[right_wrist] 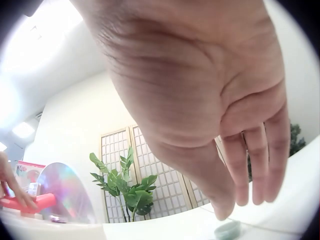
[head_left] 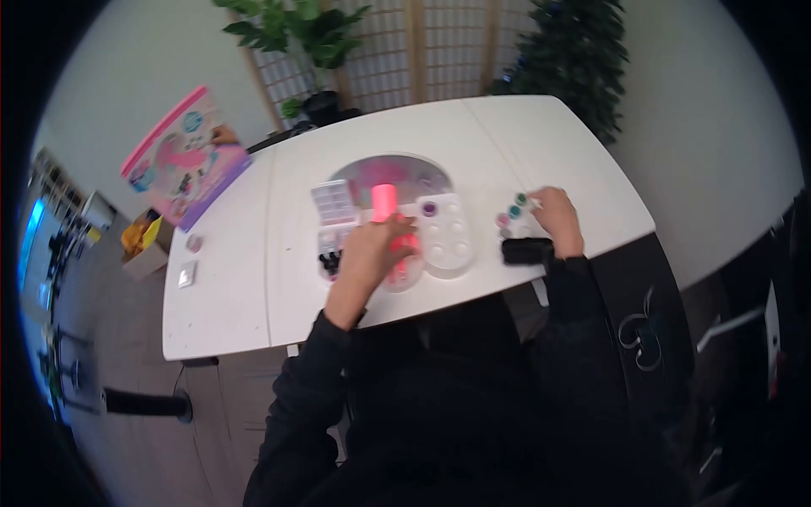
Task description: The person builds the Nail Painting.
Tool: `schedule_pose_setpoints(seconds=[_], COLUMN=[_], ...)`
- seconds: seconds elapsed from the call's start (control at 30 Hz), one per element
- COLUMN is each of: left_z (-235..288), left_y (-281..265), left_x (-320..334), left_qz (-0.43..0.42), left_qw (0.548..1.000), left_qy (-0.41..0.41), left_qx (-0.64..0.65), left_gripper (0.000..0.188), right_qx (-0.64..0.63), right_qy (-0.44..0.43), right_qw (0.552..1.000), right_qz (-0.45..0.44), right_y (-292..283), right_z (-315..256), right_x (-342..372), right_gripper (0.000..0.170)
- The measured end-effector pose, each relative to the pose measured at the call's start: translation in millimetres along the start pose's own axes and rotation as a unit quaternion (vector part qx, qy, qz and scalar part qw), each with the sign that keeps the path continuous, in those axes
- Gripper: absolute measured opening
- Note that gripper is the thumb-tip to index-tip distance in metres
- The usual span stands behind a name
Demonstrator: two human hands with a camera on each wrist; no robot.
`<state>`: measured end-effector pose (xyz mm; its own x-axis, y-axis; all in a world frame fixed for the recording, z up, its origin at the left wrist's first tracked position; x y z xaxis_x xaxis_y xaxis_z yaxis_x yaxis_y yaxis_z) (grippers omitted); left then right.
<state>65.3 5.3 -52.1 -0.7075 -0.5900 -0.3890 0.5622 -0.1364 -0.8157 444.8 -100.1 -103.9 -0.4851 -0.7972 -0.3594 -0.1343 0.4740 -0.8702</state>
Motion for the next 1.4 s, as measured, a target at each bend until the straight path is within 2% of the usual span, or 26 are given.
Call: schedule_pose_setpoints(seconds=[0.03,0.07,0.13,0.17,0.23,0.27,0.33,0.57,0.63,0.67,0.7,0.73,0.8,0.83,0.87,1.0,1.1,1.17,1.23,1.4], left_z=[-1,-6,-1,-1,0,0,2,1,5,7,3,1,-1,8,8,4,4,4,3,7], left_y=[0,5,3,2,2,1,2,5,6,2,5,6,6,-1,-2,6,8,8,8,6], left_x=[0,0,-2,-3,-6,-5,-3,-2,-1,-3,-4,-4,-4,-5,-4,-4,-3,-3,-2,-2], left_qz=[-0.025,-0.005,-0.016,-0.024,-0.028,-0.031,-0.034,-0.009,-0.024,-0.036,-0.007,0.002,-0.007,-0.045,-0.044,-0.021,-0.015,-0.017,-0.012,-0.032], left_qw=[1.000,0.999,0.999,0.999,0.999,0.999,0.999,1.000,0.999,0.999,0.997,0.997,0.998,0.998,0.998,0.998,0.998,0.998,0.996,0.998], left_qy=[-0.015,0.035,0.019,0.017,0.013,0.006,-0.009,0.018,0.002,-0.012,0.041,0.043,0.057,0.012,0.010,0.031,0.039,0.037,0.058,0.029], left_qx=[0.000,0.000,-0.022,-0.024,-0.024,-0.025,-0.024,-0.023,-0.028,-0.031,-0.061,-0.065,-0.039,-0.040,-0.041,-0.044,-0.049,-0.048,-0.060,-0.050], left_gripper=[0.040,0.038,0.036,0.036,0.036,0.035,0.034,0.034,0.033,0.032,0.035,0.035,0.033,0.030,0.030,0.032,0.032,0.031,0.030,0.030], right_qx=[0.008,0.000,-0.020,-0.017,0.016,0.018,0.005,0.020,-0.025,-0.049,-0.103,-0.154,-0.146,-0.169,-0.170,-0.129,-0.142,-0.166,-0.178,-0.192], right_qy=[-0.017,-0.063,-0.035,-0.026,0.002,0.000,0.052,0.026,-0.093,-0.152,-0.174,-0.192,-0.248,-0.235,-0.236,-0.232,-0.239,-0.200,-0.200,-0.176], right_qw=[1.000,0.997,0.998,0.999,0.993,0.993,0.986,0.991,0.995,0.987,0.977,0.964,0.954,0.952,0.952,0.960,0.958,0.961,0.959,0.963], right_qz=[0.007,0.043,-0.043,-0.042,-0.119,-0.120,-0.158,-0.131,-0.010,-0.033,-0.062,-0.099,-0.079,-0.097,-0.098,-0.087,-0.072,-0.098,-0.090,-0.067], right_y=[0,4,-4,-8,-14,-9,6,3,-15,-24,-38,-44,-39,-30,-20,4,10,12,17,21], right_z=[6,13,2,-7,-21,-20,-18,-27,-47,-62,-83,-104,-128,-135,-139,-142,-145,-147,-147,-139], right_x=[-8,-15,-31,-32,-39,-44,-47,-45,-36,-35,-31,-23,-13,-12,-11,-10,-12,-13,-13,-11], right_gripper=[0.037,0.041,0.047,0.047,0.048,0.048,0.043,0.034,0.026,0.026,0.026,0.027,0.029,0.032,0.032,0.028,0.025,0.020,0.019,0.016])
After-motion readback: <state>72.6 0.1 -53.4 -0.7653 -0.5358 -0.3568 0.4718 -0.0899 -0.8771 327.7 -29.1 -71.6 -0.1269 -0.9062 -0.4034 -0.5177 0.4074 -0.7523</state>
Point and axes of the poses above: each hand's wrist, its own x-axis away from the middle knuckle, its own y-axis out of the palm, z = x × y, the point moved 1 cm from there along -x, towards the middle knuckle, and after that the axes turned 2 degrees about x, right-handed, at the moved point
